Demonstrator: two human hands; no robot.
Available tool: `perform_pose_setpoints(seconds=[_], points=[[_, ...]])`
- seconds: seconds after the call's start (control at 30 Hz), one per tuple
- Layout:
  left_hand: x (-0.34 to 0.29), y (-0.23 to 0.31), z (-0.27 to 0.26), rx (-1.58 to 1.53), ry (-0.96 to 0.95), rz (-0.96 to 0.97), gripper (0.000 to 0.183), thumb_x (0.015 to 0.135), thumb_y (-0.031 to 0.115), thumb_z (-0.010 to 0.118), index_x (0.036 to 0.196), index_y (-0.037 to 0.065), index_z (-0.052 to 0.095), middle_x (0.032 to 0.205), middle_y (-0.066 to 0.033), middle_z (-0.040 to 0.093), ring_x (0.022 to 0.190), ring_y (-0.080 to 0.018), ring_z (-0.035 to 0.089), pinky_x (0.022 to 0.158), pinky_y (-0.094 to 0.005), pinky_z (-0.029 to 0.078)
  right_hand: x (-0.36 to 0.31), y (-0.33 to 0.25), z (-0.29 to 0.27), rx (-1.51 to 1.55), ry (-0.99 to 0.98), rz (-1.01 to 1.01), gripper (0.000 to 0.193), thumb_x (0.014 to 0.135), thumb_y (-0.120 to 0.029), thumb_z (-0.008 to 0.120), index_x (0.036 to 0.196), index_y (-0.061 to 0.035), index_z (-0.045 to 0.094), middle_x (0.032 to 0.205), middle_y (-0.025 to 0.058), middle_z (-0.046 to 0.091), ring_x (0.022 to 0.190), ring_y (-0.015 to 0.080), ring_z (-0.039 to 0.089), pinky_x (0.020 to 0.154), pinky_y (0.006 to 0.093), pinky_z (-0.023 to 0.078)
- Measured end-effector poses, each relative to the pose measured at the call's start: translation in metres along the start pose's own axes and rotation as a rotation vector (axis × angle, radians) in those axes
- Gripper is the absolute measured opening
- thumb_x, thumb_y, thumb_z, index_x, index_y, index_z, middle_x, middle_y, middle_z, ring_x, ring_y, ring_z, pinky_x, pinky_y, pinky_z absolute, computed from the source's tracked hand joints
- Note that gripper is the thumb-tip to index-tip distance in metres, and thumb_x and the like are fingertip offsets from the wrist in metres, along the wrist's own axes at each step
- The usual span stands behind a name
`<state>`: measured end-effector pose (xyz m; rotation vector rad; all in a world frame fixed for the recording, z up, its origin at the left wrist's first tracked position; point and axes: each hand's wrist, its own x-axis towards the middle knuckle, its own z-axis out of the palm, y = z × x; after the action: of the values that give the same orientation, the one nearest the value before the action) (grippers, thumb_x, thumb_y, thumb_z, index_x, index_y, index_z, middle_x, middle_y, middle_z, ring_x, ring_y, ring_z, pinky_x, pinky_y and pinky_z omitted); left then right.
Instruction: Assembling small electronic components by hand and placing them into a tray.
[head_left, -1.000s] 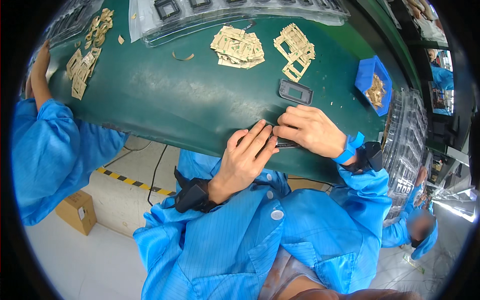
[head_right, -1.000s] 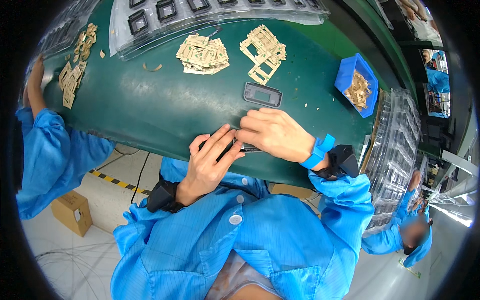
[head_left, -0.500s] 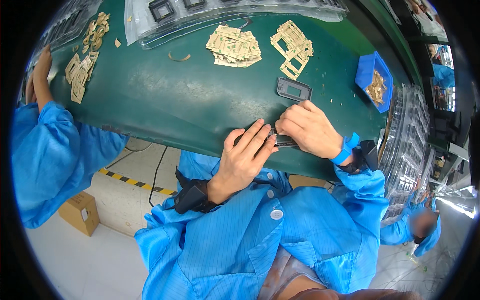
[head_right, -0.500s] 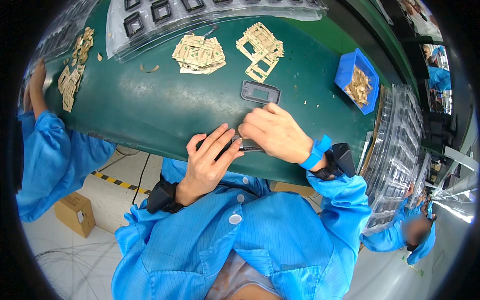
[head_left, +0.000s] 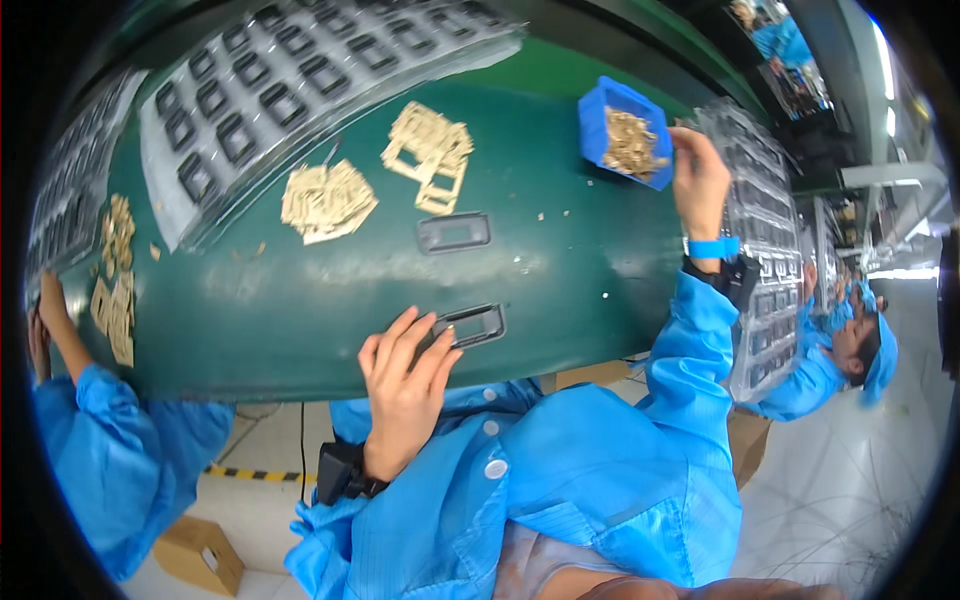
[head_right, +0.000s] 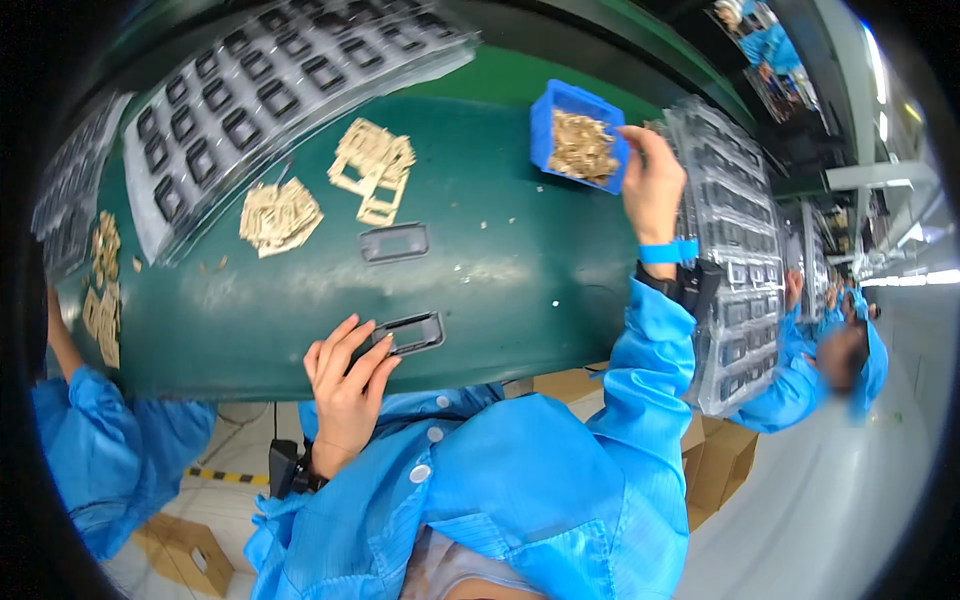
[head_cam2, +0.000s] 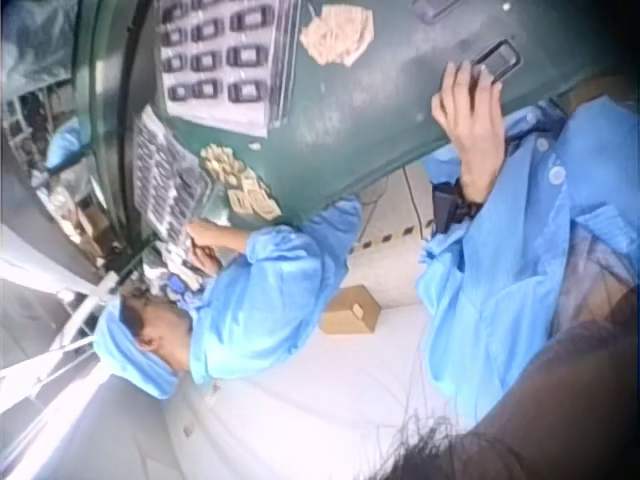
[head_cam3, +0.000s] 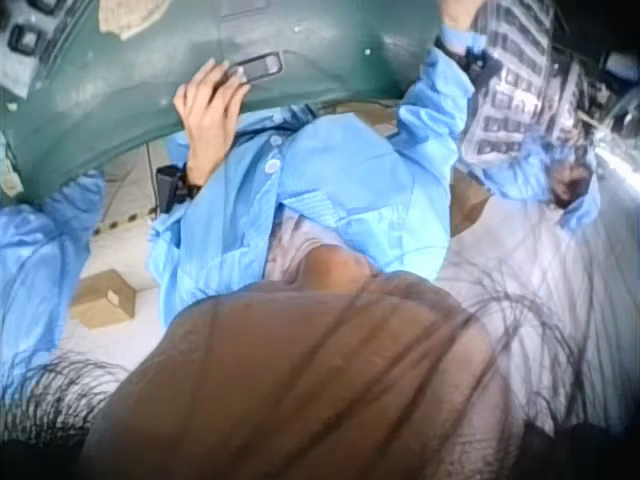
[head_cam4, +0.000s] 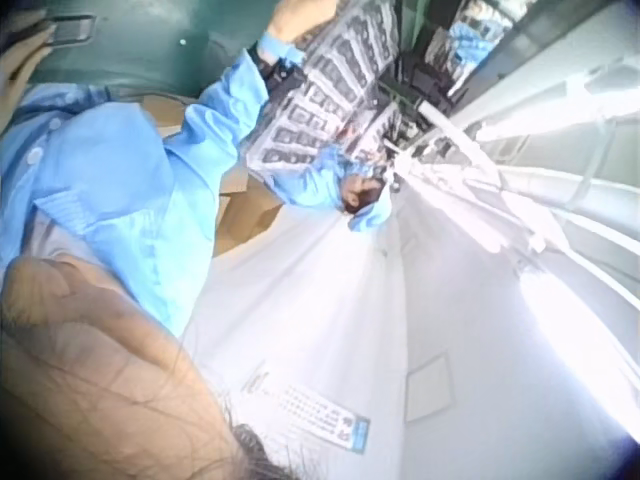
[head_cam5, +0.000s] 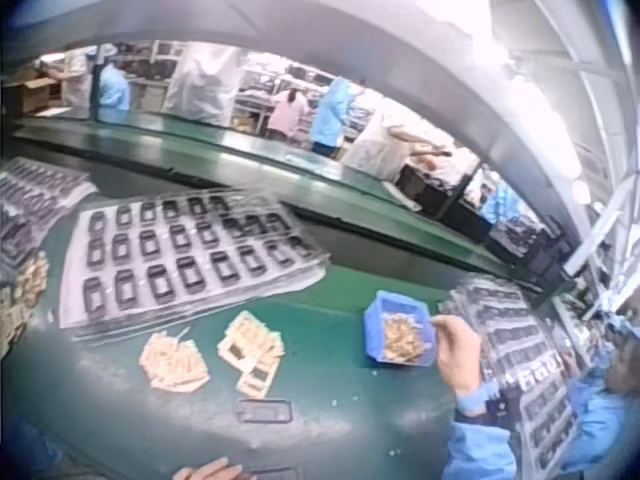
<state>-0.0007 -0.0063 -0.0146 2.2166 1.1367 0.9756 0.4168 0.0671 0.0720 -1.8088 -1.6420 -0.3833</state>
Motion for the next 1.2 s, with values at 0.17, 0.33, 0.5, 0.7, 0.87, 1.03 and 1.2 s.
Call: perform_pose_setpoints(seconds=[0.17, 0.33, 0.5, 0.7, 0.87, 1.03, 1.2], points=[[0.012, 0.008, -0.018, -0.06, -0.064, -0.095, 0.032, 0.078, 0.015, 0.082, 0.108, 0.006, 0.075, 0.123, -0.0102, 0.065, 0.116, -0.0277, 0.06, 0.093, -0.0364, 0.042, -0.014, -0.017, 0.003, -0.079, 0.067, 0.042, 0.021, 0.087, 0.003, 0.065, 0.106, -0.0053, 0.069, 0.098, 0.0133, 0.072, 0.089, 0.0323, 0.069, 0.08, 0.0365, 0.054], [0.026, 0.01, -0.005, -0.245, 0.084, -0.159, 0.033, 0.081, 0.001, 0.077, 0.113, 0.001, 0.072, 0.113, -0.0108, 0.065, 0.081, -0.0176, 0.06, 0.064, -0.0253, 0.046, -0.075, -0.1, 0.004, 0.378, -0.193, 0.164, 0.012, 0.088, -0.004, 0.069, 0.1, -0.0038, 0.072, 0.102, 0.0086, 0.07, 0.093, 0.0175, 0.065, 0.078, 0.03, 0.051], [0.035, 0.017, 0.008, -0.383, 0.002, -0.335, 0.032, 0.081, 0.0, 0.076, 0.112, 0.002, 0.072, 0.103, -0.0072, 0.062, 0.057, -0.0072, 0.039, 0.051, -0.0245, 0.036, -0.136, -0.165, 0.022, 0.629, -0.469, 0.291, 0.023, 0.082, -0.01, 0.077, 0.105, -0.0083, 0.074, 0.107, 0.0071, 0.066, 0.1, 0.0242, 0.061, 0.087, 0.0335, 0.047], [0.041, 0.019, 0.008, -0.353, -0.069, -0.412, 0.027, 0.081, 0.002, 0.077, 0.108, 0.002, 0.074, 0.1, -0.0068, 0.062, 0.051, -0.0078, 0.039, 0.051, -0.0253, 0.037, -0.15, -0.188, 0.035, 0.454, -0.445, 0.276, 0.024, 0.082, -0.025, 0.078, 0.103, -0.0142, 0.075, 0.105, 0.0011, 0.061, 0.098, 0.0196, 0.051, 0.083, 0.0336, 0.03], [0.043, 0.022, 0.009, -0.324, -0.064, -0.455, 0.02, 0.082, 0.005, 0.077, 0.102, 0.003, 0.076, 0.097, -0.0075, 0.063, 0.053, -0.0081, 0.049, 0.052, -0.0253, 0.042, -0.152, -0.195, 0.036, 0.436, -0.44, 0.303, 0.02, 0.081, -0.025, 0.079, 0.098, -0.0137, 0.076, 0.102, -0.0004, 0.06, 0.097, 0.0186, 0.05, 0.084, 0.0339, 0.029], [0.044, 0.022, 0.011, -0.291, -0.061, -0.438, 0.016, 0.083, 0.005, 0.077, 0.098, 0.003, 0.076, 0.096, -0.0077, 0.063, 0.052, -0.0082, 0.05, 0.051, -0.0253, 0.042, -0.153, -0.197, 0.038, 0.424, -0.422, 0.322, 0.017, 0.081, -0.024, 0.079, 0.094, -0.014, 0.076, 0.099, -0.0014, 0.06, 0.095, 0.018, 0.05, 0.083, 0.0338, 0.029], [0.046, 0.022, 0.013, -0.298, -0.049, -0.446, 0.012, 0.083, 0.005, 0.077, 0.094, 0.003, 0.076, 0.095, -0.008, 0.063, 0.051, -0.0085, 0.051, 0.051, -0.0249, 0.043, -0.153, -0.196, 0.04, 0.399, -0.395, 0.308, 0.012, 0.081, -0.023, 0.078, 0.09, -0.0146, 0.076, 0.097, -0.0014, 0.06, 0.095, 0.0181, 0.05, 0.082, 0.034, 0.029]])
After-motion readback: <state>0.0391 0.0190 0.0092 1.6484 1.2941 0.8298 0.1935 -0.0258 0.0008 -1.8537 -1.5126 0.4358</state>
